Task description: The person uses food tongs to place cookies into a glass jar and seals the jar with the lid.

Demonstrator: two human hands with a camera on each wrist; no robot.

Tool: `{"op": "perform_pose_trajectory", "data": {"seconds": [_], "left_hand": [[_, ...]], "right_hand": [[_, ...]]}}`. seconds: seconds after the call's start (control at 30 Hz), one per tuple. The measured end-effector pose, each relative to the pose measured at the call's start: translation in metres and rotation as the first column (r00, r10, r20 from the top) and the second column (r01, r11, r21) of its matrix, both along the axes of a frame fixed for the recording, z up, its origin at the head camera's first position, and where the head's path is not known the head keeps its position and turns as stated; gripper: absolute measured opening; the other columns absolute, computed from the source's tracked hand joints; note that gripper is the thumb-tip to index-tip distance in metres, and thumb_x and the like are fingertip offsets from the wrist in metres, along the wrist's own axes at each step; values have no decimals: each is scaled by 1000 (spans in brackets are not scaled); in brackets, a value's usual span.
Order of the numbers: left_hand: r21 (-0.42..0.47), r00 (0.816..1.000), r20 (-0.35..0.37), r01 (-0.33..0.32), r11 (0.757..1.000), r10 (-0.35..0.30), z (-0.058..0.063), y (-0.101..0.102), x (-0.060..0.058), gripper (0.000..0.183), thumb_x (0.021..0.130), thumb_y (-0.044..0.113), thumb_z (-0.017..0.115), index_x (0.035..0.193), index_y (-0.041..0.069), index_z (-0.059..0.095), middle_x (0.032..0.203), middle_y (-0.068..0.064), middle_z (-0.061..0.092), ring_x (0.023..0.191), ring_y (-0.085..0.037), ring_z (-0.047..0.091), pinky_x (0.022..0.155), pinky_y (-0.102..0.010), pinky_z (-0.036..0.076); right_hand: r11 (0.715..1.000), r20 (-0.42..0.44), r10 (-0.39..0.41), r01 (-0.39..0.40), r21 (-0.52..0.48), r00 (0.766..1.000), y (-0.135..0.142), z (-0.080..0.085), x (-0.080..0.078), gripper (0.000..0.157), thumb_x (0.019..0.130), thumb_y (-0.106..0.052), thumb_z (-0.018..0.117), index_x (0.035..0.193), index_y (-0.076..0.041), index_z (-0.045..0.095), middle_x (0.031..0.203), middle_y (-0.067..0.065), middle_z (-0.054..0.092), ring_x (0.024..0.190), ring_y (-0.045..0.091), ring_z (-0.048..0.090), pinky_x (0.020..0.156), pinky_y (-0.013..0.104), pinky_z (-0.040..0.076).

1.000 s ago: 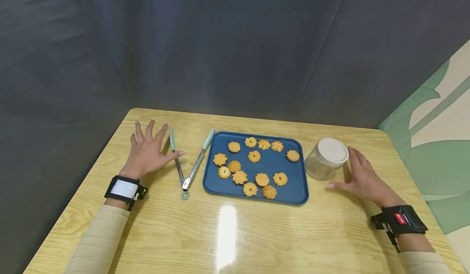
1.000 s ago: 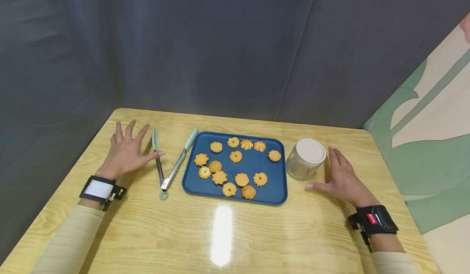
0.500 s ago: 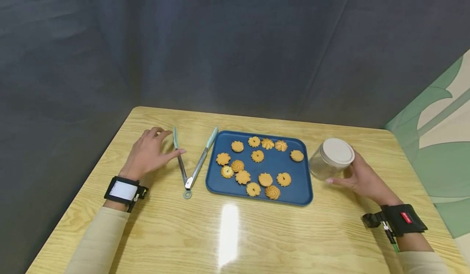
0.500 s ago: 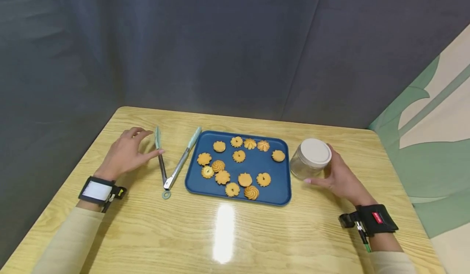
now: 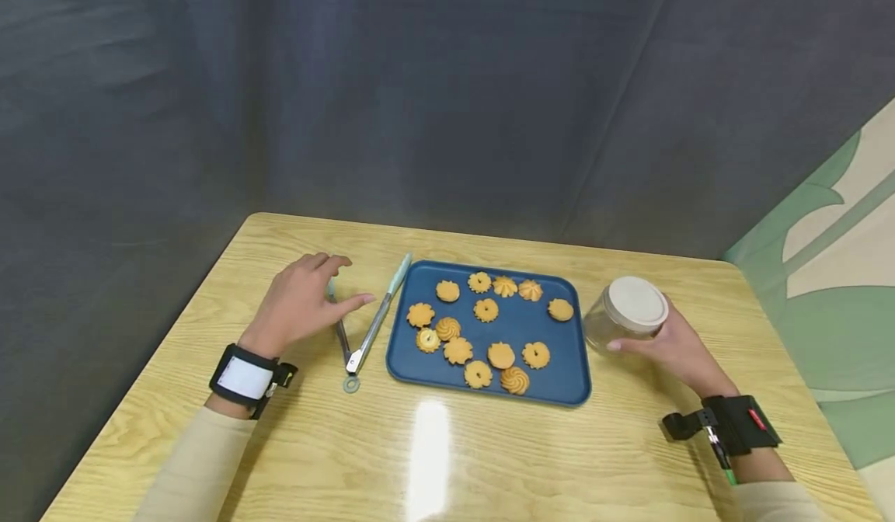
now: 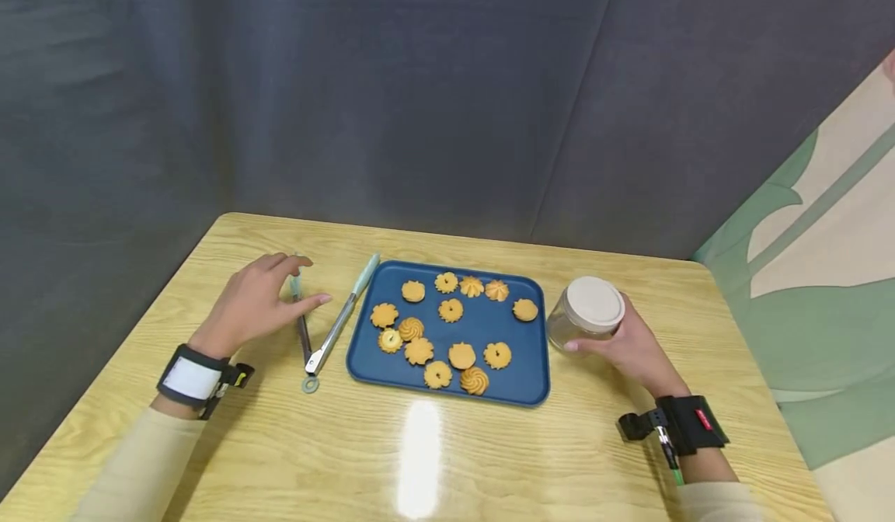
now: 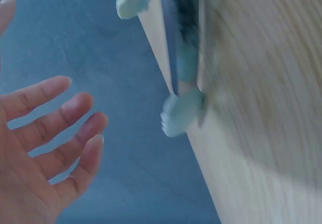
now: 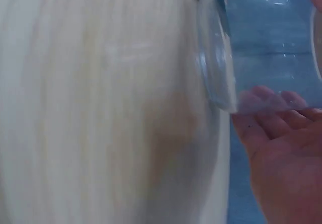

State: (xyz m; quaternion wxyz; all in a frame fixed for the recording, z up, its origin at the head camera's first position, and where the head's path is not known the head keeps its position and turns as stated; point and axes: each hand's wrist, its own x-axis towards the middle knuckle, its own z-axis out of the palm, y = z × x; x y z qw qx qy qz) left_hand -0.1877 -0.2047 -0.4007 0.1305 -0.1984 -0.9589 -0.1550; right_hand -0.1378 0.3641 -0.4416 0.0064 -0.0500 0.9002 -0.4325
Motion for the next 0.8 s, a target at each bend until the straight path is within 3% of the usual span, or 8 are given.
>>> {"op": "perform_pose_trajectory", "data": {"seconds": [0.2, 0.4, 0.57, 0.8], "left_hand": [[22, 998, -49, 42, 999, -41, 6, 11, 6, 73, 87, 68, 75, 128, 8, 70, 117, -15, 73, 108, -35, 69, 94, -54, 54], [53, 995, -59, 77, 996, -74, 9, 18, 11, 70, 87, 64, 77, 128, 8, 71, 118, -13, 72, 110, -33, 67, 96, -53, 53], [65, 985, -127, 124, 990, -115, 9, 22, 12, 65, 87, 58, 80, 125, 7, 72, 117, -13, 73, 111, -34, 66, 99, -53, 52], [62, 971, -190, 159, 985, -145, 17, 27, 10, 67, 85, 60, 80, 124, 7, 73, 116, -14, 72, 112, -34, 64, 101, -53, 50]], "right_hand": [[998, 11, -47, 47, -29, 999, -5, -5, 0, 103, 81, -21, 93, 162, -9, 30, 148, 10, 49, 120, -12, 45, 95, 9, 37], [997, -16, -65, 64, -41, 998, -9, -6, 0, 97, 81, -19, 93, 158, -7, 37, 140, -2, 54, 117, -11, 50, 93, 8, 40], [994, -23, -97, 96, -45, 995, -10, -8, 0, 96, 82, -20, 93, 159, -8, 37, 140, -1, 54, 116, -11, 49, 93, 9, 40], [989, -65, -121, 114, -97, 991, -6, 0, -1, 86, 85, -15, 89, 157, -18, 42, 134, -19, 53, 119, -8, 51, 92, 7, 41]]}}
